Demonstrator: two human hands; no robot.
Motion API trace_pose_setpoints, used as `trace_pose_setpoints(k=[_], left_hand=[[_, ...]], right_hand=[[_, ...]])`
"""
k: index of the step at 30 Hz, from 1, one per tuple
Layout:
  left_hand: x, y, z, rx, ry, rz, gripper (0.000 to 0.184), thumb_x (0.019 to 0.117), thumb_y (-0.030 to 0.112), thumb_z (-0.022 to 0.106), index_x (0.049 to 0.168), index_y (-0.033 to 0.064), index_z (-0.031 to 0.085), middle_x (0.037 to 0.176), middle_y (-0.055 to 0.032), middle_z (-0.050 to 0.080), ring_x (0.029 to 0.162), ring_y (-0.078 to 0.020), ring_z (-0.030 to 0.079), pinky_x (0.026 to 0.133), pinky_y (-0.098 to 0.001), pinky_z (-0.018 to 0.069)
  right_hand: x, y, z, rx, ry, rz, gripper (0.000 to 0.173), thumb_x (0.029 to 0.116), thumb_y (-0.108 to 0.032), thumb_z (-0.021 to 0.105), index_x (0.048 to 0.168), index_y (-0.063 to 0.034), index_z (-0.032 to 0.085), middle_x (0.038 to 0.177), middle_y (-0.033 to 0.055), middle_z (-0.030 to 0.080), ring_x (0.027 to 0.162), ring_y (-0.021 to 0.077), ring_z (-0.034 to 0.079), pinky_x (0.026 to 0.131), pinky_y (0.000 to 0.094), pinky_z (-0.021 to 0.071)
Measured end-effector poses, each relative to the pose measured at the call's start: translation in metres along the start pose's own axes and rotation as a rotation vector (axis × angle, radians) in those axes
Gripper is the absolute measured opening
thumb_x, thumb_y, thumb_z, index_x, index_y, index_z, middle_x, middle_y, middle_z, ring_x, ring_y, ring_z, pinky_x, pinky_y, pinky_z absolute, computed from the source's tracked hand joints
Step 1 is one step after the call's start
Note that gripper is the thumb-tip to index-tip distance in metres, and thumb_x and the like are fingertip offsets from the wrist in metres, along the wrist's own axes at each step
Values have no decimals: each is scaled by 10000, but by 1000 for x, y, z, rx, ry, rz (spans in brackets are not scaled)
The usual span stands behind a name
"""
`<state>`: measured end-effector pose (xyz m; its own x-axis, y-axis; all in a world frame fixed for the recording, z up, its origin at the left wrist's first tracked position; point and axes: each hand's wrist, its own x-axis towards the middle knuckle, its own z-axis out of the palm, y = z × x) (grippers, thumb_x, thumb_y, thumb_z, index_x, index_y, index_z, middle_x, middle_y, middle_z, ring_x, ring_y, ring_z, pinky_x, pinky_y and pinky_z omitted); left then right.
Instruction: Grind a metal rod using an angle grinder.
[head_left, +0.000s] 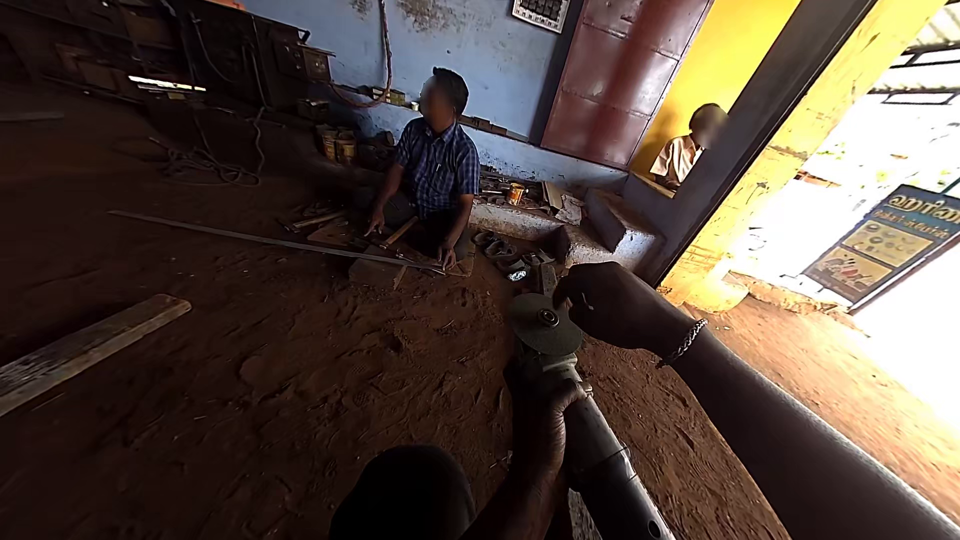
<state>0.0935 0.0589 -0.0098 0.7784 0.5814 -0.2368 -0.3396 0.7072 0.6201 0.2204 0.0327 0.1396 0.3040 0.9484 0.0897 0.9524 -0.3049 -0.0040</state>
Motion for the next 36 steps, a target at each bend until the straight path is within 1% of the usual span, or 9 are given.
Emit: trace_pose_setpoints(k=[2, 6, 9, 13, 18, 21, 26, 30, 36], left_hand=[[0, 0, -1, 1, -7, -2, 961, 708, -28, 776, 1502, 134, 259, 1046, -250, 665, 824, -362, 729, 685, -483, 641], [1, -1, -2, -14, -14, 1, 970, 687, -15, 784, 1490, 133, 260, 1035, -258, 666, 804, -371, 731, 666, -490, 644], [3, -2, -3, -13, -26, 10, 992, 703, -22, 781, 1516, 142, 237, 1065, -254, 659, 826, -373, 728, 683, -496, 644], [4, -4, -3, -11, -29, 8, 982, 693, -9, 790, 1499, 132, 245, 1055, -261, 665, 816, -377, 731, 681, -501, 646], [3, -2, -2, -13, -26, 9, 971, 700, -13, 786, 1500, 132, 254, 1047, -258, 663, 813, -376, 731, 669, -502, 646], [4, -1, -2, -3, -27, 26, 962, 699, -12, 780, 1499, 133, 266, 1072, -247, 662, 831, -362, 728, 684, -488, 643], [4, 1, -2, -28, -24, 20, 966, 690, -12, 792, 1488, 137, 269, 1077, -255, 652, 830, -375, 726, 677, -501, 644], [7, 1, -3, -17, -27, 30, 979, 689, -17, 789, 1494, 133, 252, 1095, -255, 651, 849, -379, 726, 687, -499, 646], [1, 2, 0, 90, -15, 57, 1070, 652, -8, 819, 1528, 154, 226, 1169, -228, 641, 889, -344, 732, 710, -477, 655]], right_hand=[[-2, -2, 1, 1, -36, 20, 350, 880, -82, 616, 1150, -235, 777, 949, 27, 671, 868, 206, 651, 740, 489, 545], [-3, 4, 9, -50, 76, 21, 192, 957, -182, 576, 814, -153, 702, 847, 20, 635, 788, 198, 645, 675, 484, 546], [-4, 3, 9, -5, 54, -56, 425, 826, -2, 616, 1126, -253, 783, 970, 20, 666, 884, 200, 658, 736, 486, 563], [-3, 5, 11, -96, 104, -104, 144, 878, -43, 633, 762, -111, 688, 852, 47, 633, 798, 229, 649, 658, 485, 546], [-2, 4, 12, -23, 33, -79, 523, 823, 49, 611, 1207, -277, 754, 1017, 32, 659, 916, 216, 656, 745, 495, 563], [-2, 9, 19, -82, 185, -189, 147, 852, -3, 634, 817, -110, 730, 884, 55, 669, 874, 237, 674, 724, 488, 569], [-4, 3, 21, -70, 209, -171, 455, 798, 50, 632, 1117, -236, 785, 1028, 31, 660, 943, 213, 659, 771, 481, 581], [-3, 6, 27, -152, 302, -187, 142, 842, -15, 661, 737, -106, 686, 896, 40, 656, 903, 233, 645, 782, 448, 555], [1, -9, 22, 173, 84, -106, 676, 958, -379, 695, 1564, -237, 428, 1446, 73, 583, 1274, 240, 604, 1041, 519, 518]])
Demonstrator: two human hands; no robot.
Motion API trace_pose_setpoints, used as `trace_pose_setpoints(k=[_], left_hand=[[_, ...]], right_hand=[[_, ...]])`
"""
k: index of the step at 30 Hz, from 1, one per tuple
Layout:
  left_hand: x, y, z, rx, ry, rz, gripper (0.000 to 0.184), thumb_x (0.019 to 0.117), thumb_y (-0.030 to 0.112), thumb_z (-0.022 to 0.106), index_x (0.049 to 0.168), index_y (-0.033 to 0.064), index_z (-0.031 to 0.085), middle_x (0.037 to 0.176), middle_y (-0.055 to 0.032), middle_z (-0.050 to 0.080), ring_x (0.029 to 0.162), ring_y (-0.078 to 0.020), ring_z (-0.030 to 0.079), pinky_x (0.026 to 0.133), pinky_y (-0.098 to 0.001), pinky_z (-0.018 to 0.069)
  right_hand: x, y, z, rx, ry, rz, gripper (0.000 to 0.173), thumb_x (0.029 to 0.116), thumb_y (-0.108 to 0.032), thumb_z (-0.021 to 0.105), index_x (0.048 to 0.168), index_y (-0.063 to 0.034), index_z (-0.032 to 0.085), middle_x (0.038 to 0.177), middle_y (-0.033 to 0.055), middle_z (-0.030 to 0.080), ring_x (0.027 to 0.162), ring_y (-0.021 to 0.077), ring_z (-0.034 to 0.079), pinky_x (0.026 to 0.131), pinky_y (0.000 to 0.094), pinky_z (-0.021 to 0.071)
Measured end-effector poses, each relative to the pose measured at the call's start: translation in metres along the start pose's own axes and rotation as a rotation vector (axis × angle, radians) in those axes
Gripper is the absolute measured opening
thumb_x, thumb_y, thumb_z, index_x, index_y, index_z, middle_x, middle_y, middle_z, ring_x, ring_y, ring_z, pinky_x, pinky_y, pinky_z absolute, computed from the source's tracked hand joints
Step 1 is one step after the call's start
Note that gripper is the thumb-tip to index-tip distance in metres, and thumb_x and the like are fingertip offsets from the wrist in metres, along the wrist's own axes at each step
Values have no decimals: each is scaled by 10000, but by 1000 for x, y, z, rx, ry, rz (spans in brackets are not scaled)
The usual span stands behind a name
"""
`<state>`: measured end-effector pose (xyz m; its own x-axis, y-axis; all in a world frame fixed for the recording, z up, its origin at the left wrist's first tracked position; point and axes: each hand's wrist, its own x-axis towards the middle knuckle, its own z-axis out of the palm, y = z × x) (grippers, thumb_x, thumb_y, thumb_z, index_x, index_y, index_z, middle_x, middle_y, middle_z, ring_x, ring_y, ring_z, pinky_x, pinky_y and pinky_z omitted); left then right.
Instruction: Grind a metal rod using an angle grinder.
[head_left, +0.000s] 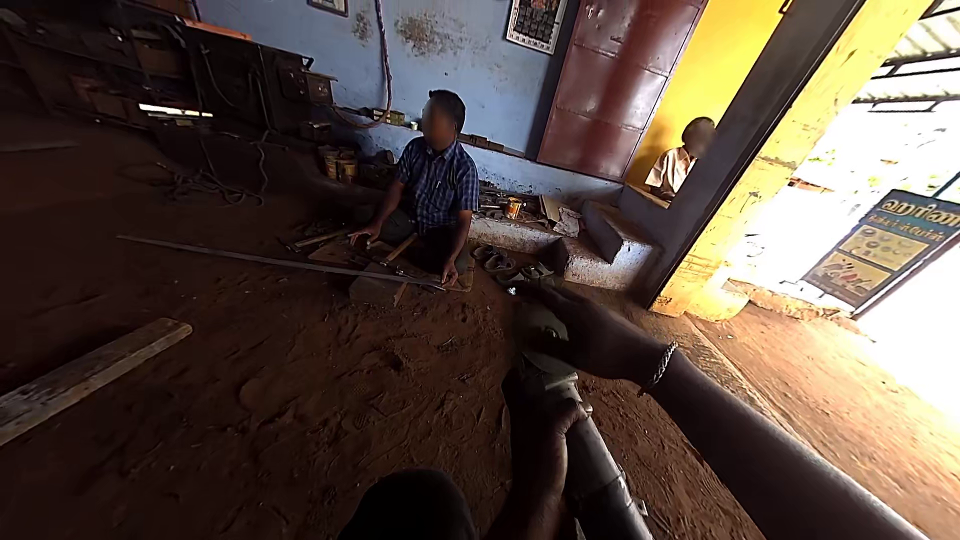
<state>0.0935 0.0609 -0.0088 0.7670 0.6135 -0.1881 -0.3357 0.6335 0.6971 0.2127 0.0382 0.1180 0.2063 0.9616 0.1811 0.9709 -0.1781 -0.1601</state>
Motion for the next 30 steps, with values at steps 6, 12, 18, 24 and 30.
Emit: trace_pose_setpoints(k=[6, 12, 18, 24, 30], left_hand=[[7, 11, -2, 74, 83, 142, 1111, 599, -29, 838, 1526, 157, 254, 1174, -200, 637, 908, -301, 722, 701, -457, 647], [4, 29, -5, 143, 10, 244, 1127, 573, -9, 855, 1528, 118, 271, 1195, -162, 632, 977, -238, 705, 766, -387, 641], [-6, 25, -2, 159, -85, 253, 1083, 580, 9, 854, 1496, 43, 277, 1192, -145, 628, 1012, -181, 688, 818, -316, 616], [-4, 14, -2, 263, -77, 458, 1016, 629, 59, 847, 1488, -53, 316, 1245, -183, 611, 1075, -161, 661, 895, -290, 586], [8, -6, -6, 619, 92, 721, 903, 612, 170, 772, 1430, 29, 418, 1234, -119, 628, 997, -145, 676, 794, -361, 612]], right_hand=[[-12, -27, -16, -56, -181, 406, 981, 941, -670, 603, 1672, -256, 97, 994, 144, 692, 791, 298, 691, 729, 525, 583], [-26, -11, -14, -236, 241, -13, 971, 792, -813, 632, 1543, -222, 463, 1198, -6, 674, 1017, 171, 682, 820, 468, 597], [-11, 4, 19, -263, 385, -406, 803, 909, -799, 457, 1491, -252, 532, 1529, 116, 498, 1444, 308, 446, 1111, 515, 473], [-23, -20, 47, -92, 756, -20, 669, 987, -667, 416, 1388, -175, 626, 1377, 78, 625, 1205, 238, 630, 910, 457, 577], [-25, -63, 28, 562, 707, 676, 619, 1016, -691, 380, 1295, -216, 661, 1016, 63, 700, 854, 208, 666, 736, 503, 537]])
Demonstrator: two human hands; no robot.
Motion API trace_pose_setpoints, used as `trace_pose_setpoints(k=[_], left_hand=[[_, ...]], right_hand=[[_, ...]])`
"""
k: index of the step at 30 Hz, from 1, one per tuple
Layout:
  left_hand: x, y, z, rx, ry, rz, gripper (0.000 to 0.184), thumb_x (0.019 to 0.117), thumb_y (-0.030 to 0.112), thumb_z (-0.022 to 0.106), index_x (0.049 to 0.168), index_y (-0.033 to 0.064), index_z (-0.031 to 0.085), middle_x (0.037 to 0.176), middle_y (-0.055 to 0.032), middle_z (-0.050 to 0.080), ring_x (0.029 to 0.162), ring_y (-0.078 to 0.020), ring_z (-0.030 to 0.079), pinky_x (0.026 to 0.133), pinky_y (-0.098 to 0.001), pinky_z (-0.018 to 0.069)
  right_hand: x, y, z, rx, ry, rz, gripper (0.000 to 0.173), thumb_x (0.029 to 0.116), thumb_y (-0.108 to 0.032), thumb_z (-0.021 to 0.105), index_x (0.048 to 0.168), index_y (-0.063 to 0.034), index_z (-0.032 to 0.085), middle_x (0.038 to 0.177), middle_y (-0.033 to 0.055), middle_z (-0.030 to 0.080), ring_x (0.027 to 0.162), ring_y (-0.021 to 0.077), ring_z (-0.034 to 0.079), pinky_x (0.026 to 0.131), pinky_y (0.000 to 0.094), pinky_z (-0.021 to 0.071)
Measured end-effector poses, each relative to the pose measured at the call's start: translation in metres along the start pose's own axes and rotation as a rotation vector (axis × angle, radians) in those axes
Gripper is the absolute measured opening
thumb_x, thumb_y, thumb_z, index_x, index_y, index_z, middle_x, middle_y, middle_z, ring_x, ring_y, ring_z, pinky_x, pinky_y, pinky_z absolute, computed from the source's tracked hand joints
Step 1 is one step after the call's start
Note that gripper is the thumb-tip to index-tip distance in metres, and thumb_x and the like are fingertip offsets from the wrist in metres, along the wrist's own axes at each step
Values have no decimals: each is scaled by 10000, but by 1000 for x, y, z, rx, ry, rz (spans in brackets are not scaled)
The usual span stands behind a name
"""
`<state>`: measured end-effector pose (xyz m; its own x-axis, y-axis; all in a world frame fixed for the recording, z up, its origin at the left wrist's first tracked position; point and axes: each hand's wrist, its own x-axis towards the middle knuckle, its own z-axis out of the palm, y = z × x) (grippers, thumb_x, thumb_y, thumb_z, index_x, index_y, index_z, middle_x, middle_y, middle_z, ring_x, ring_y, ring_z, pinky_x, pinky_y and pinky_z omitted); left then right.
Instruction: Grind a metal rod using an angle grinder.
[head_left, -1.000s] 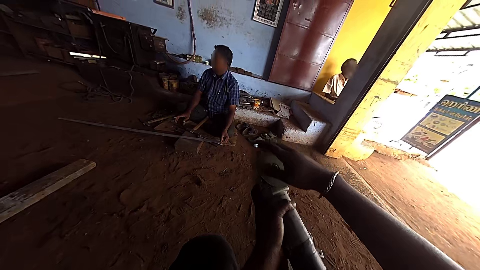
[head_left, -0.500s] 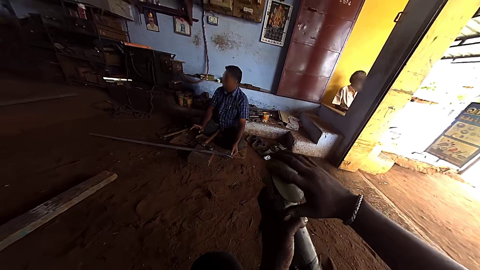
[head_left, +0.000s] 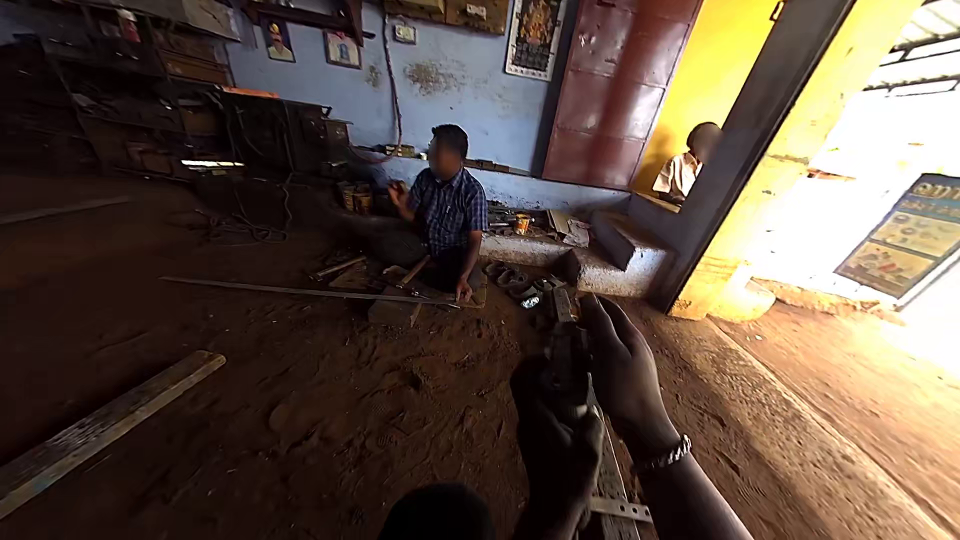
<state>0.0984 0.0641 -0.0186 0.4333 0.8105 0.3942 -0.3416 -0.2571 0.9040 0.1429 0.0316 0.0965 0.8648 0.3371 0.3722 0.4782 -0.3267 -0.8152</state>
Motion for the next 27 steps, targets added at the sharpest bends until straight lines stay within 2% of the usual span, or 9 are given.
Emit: trace_pose_setpoints(k=[5, 9, 12, 14, 19, 21, 23, 25, 27], left_hand=[[0, 2, -4, -185, -17, -129, 991, 622, 117, 842, 1493, 78, 371, 1263, -126, 606, 1038, -165, 669, 844, -337, 610], [0, 8, -13, -298, -118, -179, 1016, 625, 72, 854, 1511, 125, 359, 1266, -116, 613, 1021, -167, 688, 818, -326, 629], [-1, 6, -15, -304, -147, -136, 997, 641, 75, 852, 1510, 116, 363, 1269, -113, 615, 1035, -165, 687, 830, -322, 630], [-2, 7, -15, -305, -150, -128, 990, 644, 88, 861, 1505, 122, 374, 1263, -106, 623, 1044, -165, 688, 845, -322, 628], [6, 17, -18, -373, -169, -197, 1008, 631, 84, 867, 1496, 151, 353, 1237, -109, 641, 1040, -198, 701, 839, -353, 639], [8, 17, -19, -377, -187, -210, 1009, 634, 88, 868, 1499, 166, 355, 1241, -106, 642, 1044, -196, 699, 842, -356, 637], [5, 16, -19, -385, -207, -215, 1030, 630, 87, 862, 1515, 152, 339, 1260, -107, 633, 1063, -185, 691, 855, -345, 630], [2, 15, -18, -413, -237, -200, 1061, 621, 56, 848, 1535, 114, 313, 1295, -114, 611, 1102, -168, 671, 887, -321, 614], [-1, 19, -15, -442, -246, -217, 1048, 611, 31, 857, 1511, 98, 325, 1255, -117, 631, 1071, -174, 690, 866, -322, 627]], right_hand=[[6, -8, -21, -73, -261, 19, 864, 886, -894, 312, 1439, -284, 572, 1225, 92, 697, 1045, 264, 691, 844, 575, 558], [17, 18, -41, -143, -383, -502, 838, 954, -780, 405, 1589, -233, 412, 1599, 2, 440, 1432, 173, 460, 1142, 497, 448], [17, 30, -55, -319, -363, -434, 775, 946, -794, 393, 1436, -224, 585, 1202, -16, 698, 989, 137, 696, 831, 454, 593], [15, 29, -68, -325, -468, -245, 674, 987, -759, 327, 1112, -211, 699, 822, -41, 732, 705, 123, 721, 661, 383, 620], [6, 32, -80, -355, -492, -156, 688, 970, -769, 379, 899, -189, 742, 722, -44, 702, 635, 111, 684, 616, 352, 593], [6, 44, -72, -383, -224, -447, 743, 853, -860, 487, 1137, -214, 720, 943, -77, 711, 811, 75, 688, 692, 376, 601], [13, 46, -65, -357, -179, -774, 1016, 778, -872, 583, 1475, -134, 532, 1437, 41, 577, 1301, 182, 573, 1039, 475, 538], [23, 45, -52, -375, -180, -1029, 1042, 755, -856, 614, 1510, -148, 498, 1593, 137, 432, 1488, 324, 394, 1181, 590, 395], [28, 48, -40, -406, -157, -1133, 917, 831, -837, 540, 1486, -195, 539, 1583, 156, 441, 1488, 351, 390, 1174, 564, 413]])
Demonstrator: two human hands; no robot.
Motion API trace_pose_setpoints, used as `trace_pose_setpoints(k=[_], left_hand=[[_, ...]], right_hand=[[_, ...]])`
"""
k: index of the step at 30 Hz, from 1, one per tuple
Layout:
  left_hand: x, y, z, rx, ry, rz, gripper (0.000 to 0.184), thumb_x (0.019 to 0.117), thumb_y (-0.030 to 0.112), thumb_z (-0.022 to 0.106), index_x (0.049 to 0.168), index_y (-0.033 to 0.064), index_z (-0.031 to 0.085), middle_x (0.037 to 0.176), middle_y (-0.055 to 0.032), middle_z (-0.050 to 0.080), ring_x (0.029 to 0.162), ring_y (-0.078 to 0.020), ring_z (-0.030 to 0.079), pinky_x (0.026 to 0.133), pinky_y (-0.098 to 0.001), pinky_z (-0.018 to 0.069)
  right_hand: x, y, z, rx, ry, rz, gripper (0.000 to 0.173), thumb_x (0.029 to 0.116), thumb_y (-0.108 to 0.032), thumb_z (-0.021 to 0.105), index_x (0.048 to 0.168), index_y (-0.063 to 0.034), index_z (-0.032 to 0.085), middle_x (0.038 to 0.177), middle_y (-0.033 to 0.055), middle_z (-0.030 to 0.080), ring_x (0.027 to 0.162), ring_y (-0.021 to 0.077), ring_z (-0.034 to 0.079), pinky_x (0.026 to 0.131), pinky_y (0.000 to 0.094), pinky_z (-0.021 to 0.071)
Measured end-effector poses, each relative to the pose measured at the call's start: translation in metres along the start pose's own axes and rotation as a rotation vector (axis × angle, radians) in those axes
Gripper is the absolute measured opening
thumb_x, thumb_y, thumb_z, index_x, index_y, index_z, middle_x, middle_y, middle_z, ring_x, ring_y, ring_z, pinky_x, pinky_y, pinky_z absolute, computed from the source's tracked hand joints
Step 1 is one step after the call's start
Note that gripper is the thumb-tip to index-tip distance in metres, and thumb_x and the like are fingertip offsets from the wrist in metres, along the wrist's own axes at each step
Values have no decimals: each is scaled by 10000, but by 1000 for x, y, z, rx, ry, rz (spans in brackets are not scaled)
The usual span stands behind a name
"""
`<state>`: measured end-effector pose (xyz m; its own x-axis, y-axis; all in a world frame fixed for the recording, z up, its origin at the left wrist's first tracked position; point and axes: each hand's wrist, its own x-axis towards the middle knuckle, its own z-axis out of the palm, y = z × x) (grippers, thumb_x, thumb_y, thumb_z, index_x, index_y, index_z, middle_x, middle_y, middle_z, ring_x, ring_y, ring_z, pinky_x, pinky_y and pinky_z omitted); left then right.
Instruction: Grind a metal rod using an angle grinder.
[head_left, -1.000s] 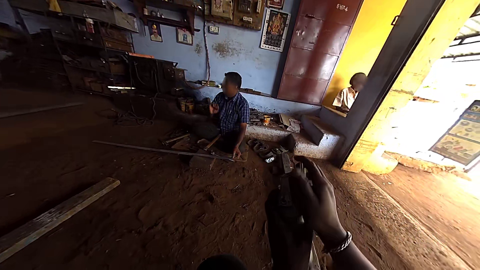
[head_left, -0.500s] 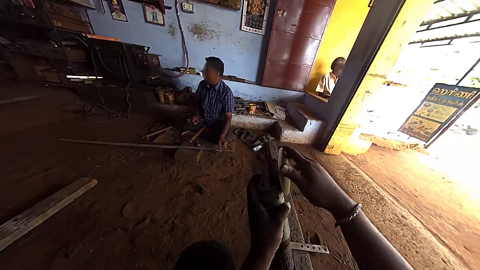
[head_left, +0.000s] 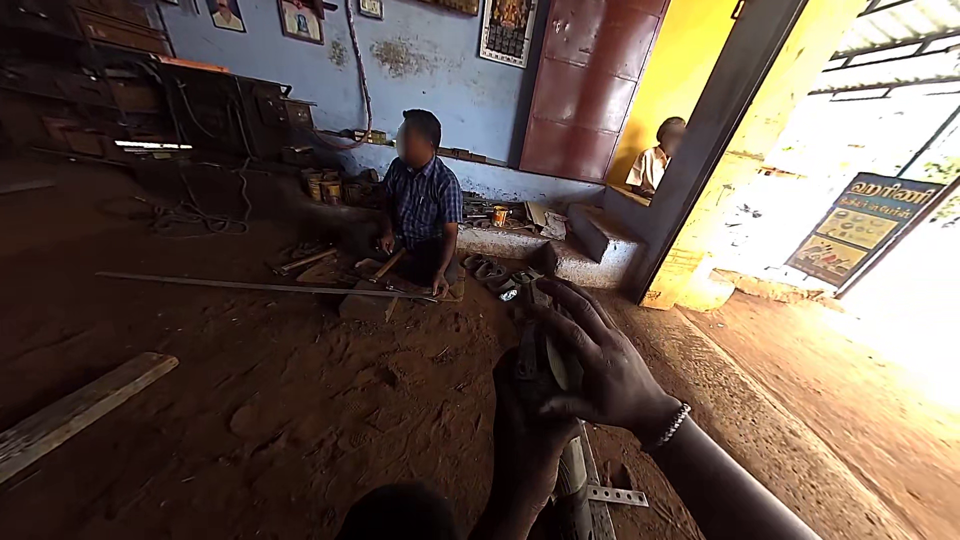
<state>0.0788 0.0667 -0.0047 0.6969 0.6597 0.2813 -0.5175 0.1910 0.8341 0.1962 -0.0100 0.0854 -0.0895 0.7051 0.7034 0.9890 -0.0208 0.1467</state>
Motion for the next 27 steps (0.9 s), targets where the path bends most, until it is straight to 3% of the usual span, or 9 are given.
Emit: trace_pose_setpoints(k=[3, 5, 10, 13, 16, 23, 27], left_hand=[[0, -4, 2, -11, 0, 20, 1022, 638, 52, 863, 1511, 95, 333, 1275, -111, 621, 1090, -171, 680, 893, -322, 620], [1, -10, 0, 34, 1, 93, 976, 678, 119, 866, 1499, 64, 341, 1274, -106, 621, 1088, -150, 677, 905, -309, 613], [2, -14, -1, 178, 5, 182, 946, 739, 280, 868, 1505, 47, 366, 1295, -88, 625, 1105, -125, 665, 936, -296, 597], [1, -14, -2, 232, -1, 198, 912, 749, 302, 867, 1489, 68, 389, 1262, -72, 637, 1082, -121, 668, 923, -306, 601], [1, -14, -2, 247, 7, 215, 909, 751, 329, 869, 1489, 81, 399, 1257, -68, 635, 1073, -120, 667, 917, -309, 602], [0, -11, -1, 261, 18, 233, 921, 742, 368, 881, 1480, 82, 410, 1239, -58, 644, 1047, -117, 676, 891, -299, 610], [-1, -11, 0, 273, 21, 232, 921, 748, 378, 880, 1485, 87, 410, 1254, -61, 642, 1060, -124, 674, 903, -314, 611]], right_hand=[[-1, -5, 16, 7, 150, 101, 788, 933, -735, 454, 1382, -107, 609, 1414, 170, 563, 1262, 307, 575, 947, 471, 554], [0, -18, 23, 29, 222, 269, 739, 971, -670, 433, 1389, -82, 594, 1395, 156, 578, 1207, 267, 607, 905, 445, 570], [3, -35, 25, 42, 300, 494, 631, 1010, -573, 434, 1404, -100, 575, 1391, 123, 588, 1206, 213, 608, 934, 427, 555], [1, -36, 26, 58, 336, 505, 610, 1019, -548, 422, 1396, -92, 569, 1345, 117, 592, 1059, 187, 621, 827, 390, 552], [2, -38, 24, 72, 327, 532, 617, 1022, -546, 418, 1404, -84, 564, 1321, 115, 600, 994, 166, 628, 770, 360, 556], [6, -39, 22, 104, 346, 543, 587, 1014, -510, 439, 1404, -90, 566, 1317, 104, 607, 986, 147, 640, 762, 346, 564], [6, -40, 21, 107, 337, 547, 572, 1019, -502, 432, 1400, -97, 566, 1350, 106, 602, 1080, 163, 644, 805, 360, 578]])
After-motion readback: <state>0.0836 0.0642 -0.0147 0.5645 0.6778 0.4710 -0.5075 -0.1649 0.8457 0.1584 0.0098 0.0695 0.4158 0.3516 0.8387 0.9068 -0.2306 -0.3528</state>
